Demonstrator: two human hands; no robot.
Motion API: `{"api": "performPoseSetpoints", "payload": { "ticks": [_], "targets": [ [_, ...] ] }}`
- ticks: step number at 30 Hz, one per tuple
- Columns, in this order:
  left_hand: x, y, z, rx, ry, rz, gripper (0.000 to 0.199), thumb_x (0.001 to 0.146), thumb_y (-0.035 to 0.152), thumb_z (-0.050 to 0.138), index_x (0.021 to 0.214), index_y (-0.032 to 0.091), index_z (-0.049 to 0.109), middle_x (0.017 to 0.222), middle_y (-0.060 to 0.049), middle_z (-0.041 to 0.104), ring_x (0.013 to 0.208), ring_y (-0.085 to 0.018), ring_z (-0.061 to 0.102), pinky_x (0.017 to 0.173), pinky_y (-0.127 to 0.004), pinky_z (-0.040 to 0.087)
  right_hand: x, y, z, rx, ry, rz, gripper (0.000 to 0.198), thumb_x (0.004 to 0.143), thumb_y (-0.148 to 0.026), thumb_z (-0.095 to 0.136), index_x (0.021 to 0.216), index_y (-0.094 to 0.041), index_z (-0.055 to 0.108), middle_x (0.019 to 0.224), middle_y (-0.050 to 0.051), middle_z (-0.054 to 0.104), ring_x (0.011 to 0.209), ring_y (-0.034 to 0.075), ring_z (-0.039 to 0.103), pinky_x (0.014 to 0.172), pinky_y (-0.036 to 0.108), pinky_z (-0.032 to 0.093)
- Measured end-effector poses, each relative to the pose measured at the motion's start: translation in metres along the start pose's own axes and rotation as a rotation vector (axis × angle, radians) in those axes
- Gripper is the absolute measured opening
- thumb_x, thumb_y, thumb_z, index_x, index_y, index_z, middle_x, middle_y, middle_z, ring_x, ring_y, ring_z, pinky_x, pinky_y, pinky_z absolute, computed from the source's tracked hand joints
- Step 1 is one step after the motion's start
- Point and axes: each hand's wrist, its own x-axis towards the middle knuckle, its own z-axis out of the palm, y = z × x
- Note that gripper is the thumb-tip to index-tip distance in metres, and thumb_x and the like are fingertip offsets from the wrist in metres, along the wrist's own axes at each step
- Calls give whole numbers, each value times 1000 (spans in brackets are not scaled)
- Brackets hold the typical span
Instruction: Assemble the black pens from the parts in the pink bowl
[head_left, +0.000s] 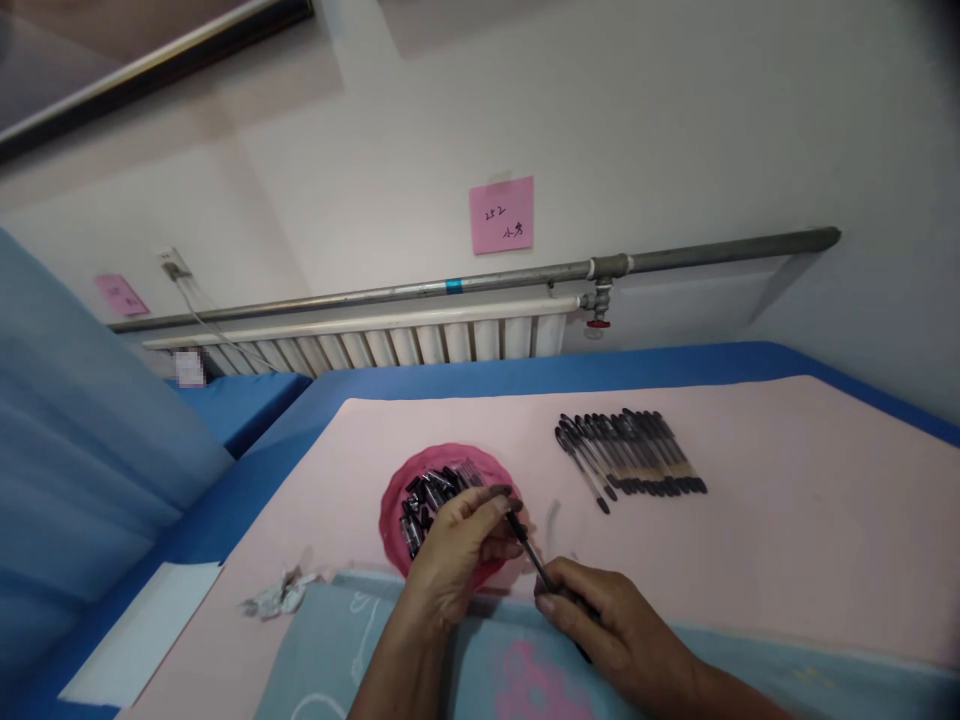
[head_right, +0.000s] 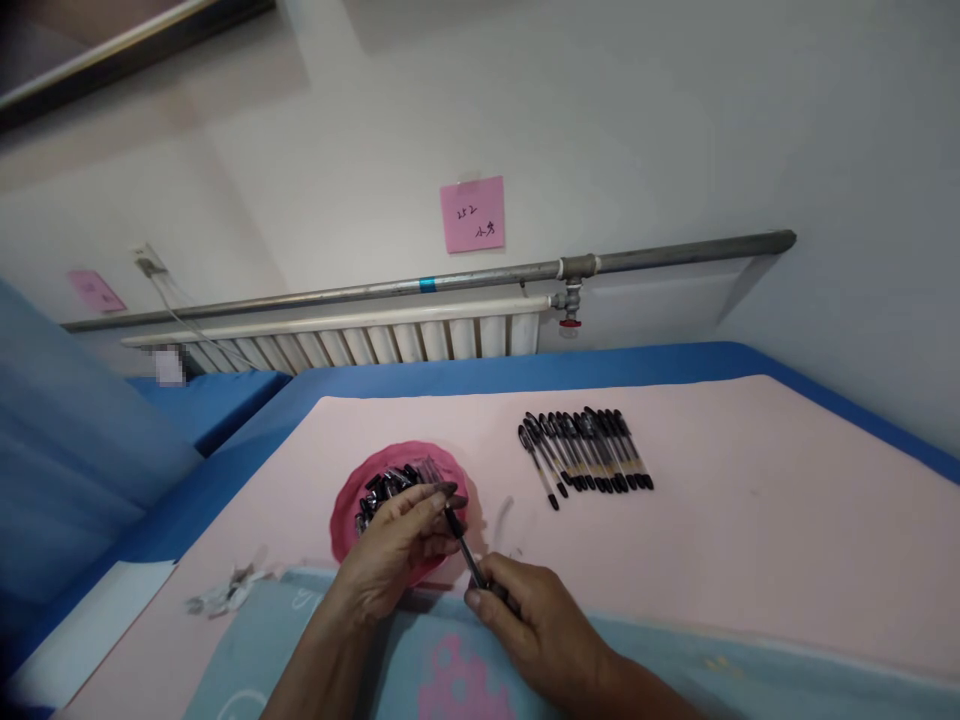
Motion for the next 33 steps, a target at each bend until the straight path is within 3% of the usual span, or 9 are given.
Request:
{"api": "performPoseSetpoints", "payload": {
  "ticks": [5,10,16,20,25,29,33],
  "targets": [
    [2,-2,-2,26,68,20,28,59,30,74,64,13,52,57,3,54,48,-7,52,52,-21,44,0,3,1,-13,-8,-7,23,84,-34,40,68,-19,45,63,-2,45,60,12,44,57,22,35],
    [0,-1,1,26,-12,25,23,69,32,66,75,12,58,66,-1,59,57,-8,56,56,-21,45,-1,8,3,-10,-2,-22,23,85,-35,38,69,-19,44,63,-3,44,60,12,44,57,22,34],
    [1,-1,1,70,33,45,22,64,27,70,66,12,54,59,0,58,50,-7,52,53,-20,42,1,9,2,-37,-9,-22,24,85,-36,38,70,-19,46,63,-2,45,59,12,44,57,22,34],
    [1,0,1,38,-17,21,24,69,32,66,79,11,60,70,-3,61,61,-10,57,58,-21,45,2,7,1,-29,-9,-9,23,85,-35,38,71,-19,47,64,-2,47,61,12,46,58,22,35],
    [1,-2,3,63,59,36,24,64,30,70,66,13,54,59,0,58,49,-7,53,54,-21,44,0,5,1,-35,-17,-4,25,85,-37,38,70,-19,47,64,-1,50,61,13,47,58,23,36],
    [1,-3,6,4,18,10,26,65,32,67,75,10,58,65,-3,61,51,-8,55,53,-20,43,0,5,1,-24,-8,38,28,85,-40,38,66,-21,46,61,-1,49,58,14,47,56,23,37],
    [3,-3,7,13,78,31,28,62,34,69,68,12,53,59,-2,60,49,-9,54,50,-20,42,2,4,1,-4,-34,35,28,84,-42,39,68,-21,49,65,0,55,62,15,51,59,23,40]
  ]
}}
